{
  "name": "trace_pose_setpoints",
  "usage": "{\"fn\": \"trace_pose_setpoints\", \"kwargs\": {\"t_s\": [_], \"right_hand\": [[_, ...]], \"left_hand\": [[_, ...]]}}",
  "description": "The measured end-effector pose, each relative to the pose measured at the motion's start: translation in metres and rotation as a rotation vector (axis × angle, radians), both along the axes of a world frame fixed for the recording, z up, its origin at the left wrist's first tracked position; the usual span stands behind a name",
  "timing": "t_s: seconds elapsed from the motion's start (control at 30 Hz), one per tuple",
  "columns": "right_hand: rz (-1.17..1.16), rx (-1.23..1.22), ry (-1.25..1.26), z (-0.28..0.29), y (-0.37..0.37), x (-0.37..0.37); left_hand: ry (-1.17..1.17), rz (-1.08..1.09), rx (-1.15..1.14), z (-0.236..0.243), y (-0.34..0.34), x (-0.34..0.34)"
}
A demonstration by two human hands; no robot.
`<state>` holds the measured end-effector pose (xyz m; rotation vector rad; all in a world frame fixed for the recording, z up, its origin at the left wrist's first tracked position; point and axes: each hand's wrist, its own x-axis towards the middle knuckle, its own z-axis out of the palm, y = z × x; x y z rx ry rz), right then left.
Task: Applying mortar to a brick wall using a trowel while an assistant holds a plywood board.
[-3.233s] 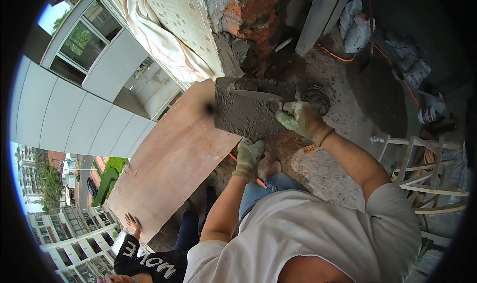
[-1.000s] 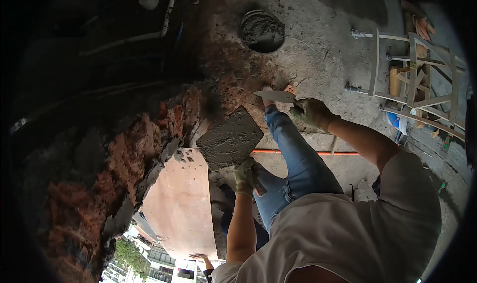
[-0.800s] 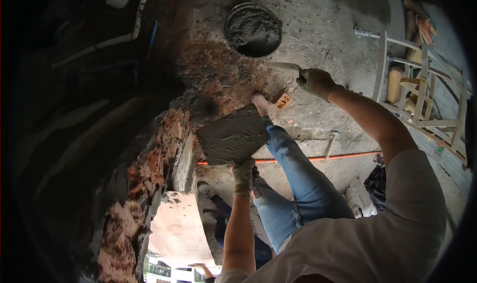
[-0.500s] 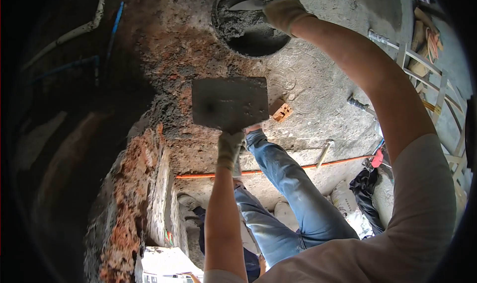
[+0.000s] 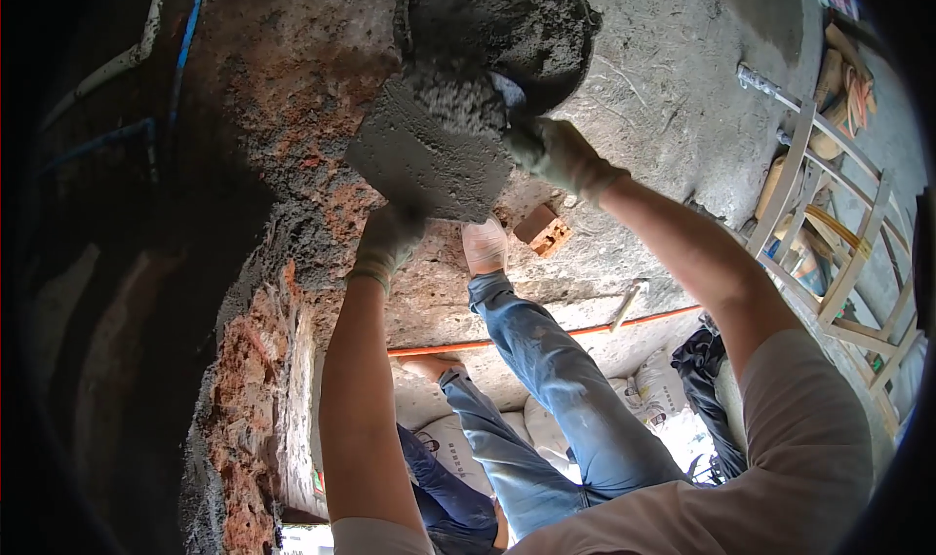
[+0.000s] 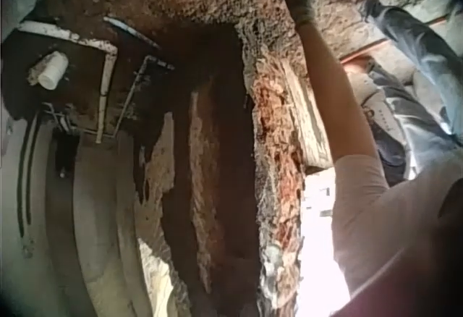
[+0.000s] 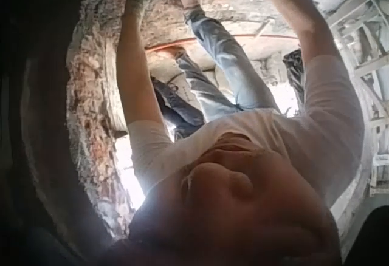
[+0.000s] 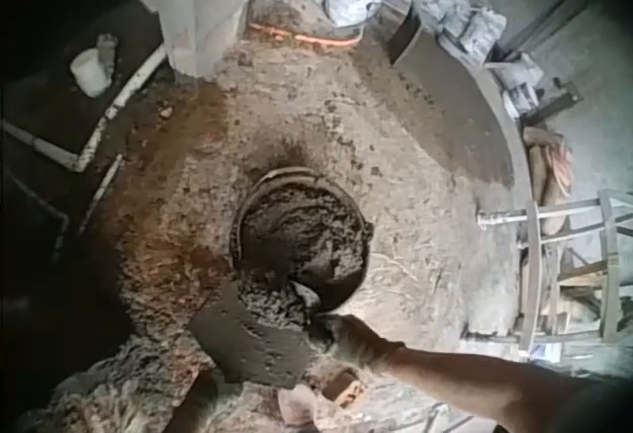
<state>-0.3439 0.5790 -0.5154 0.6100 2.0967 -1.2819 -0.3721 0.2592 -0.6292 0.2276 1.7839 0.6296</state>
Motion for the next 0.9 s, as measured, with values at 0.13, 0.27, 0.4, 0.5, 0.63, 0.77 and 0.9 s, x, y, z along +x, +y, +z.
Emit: {"fn": "trace_pose_setpoints", "kwargs": {"t_s": [0.13,0.27,0.4,0.5,0.63,0.77,0.9], "right_hand": [[0.48,0.476,0.188,0.009,-0.02,0.042],[0.03,0.13,-0.139,0.044,0.012,-0.026],[0.838,0.681,-0.221,-0.011,0.058,-0.067],[0.719,0.532,-0.13,-0.019,0.051,-0.041],[0.384,0.278,-0.231,0.047,0.015,-0.028],[0.294,0.331,0.006,0.081,-0.047,0.05],[0.012,0.371,0.338,0.125,-0.086,0.117]], "left_hand": [[-0.011,0.061,-0.107,-0.007,0.012,0.018],[-0.028,0.165,-0.049,-0.014,-0.019,0.034],[-0.112,0.228,-0.068,-0.013,0.017,0.047],[-0.088,0.268,-0.052,-0.012,0.021,0.047],[-0.105,0.258,-0.165,0.0,0.017,0.045],[-0.097,0.514,0.144,0.022,-0.005,0.05],[-0.206,0.484,0.066,0.106,-0.001,0.057]]}}
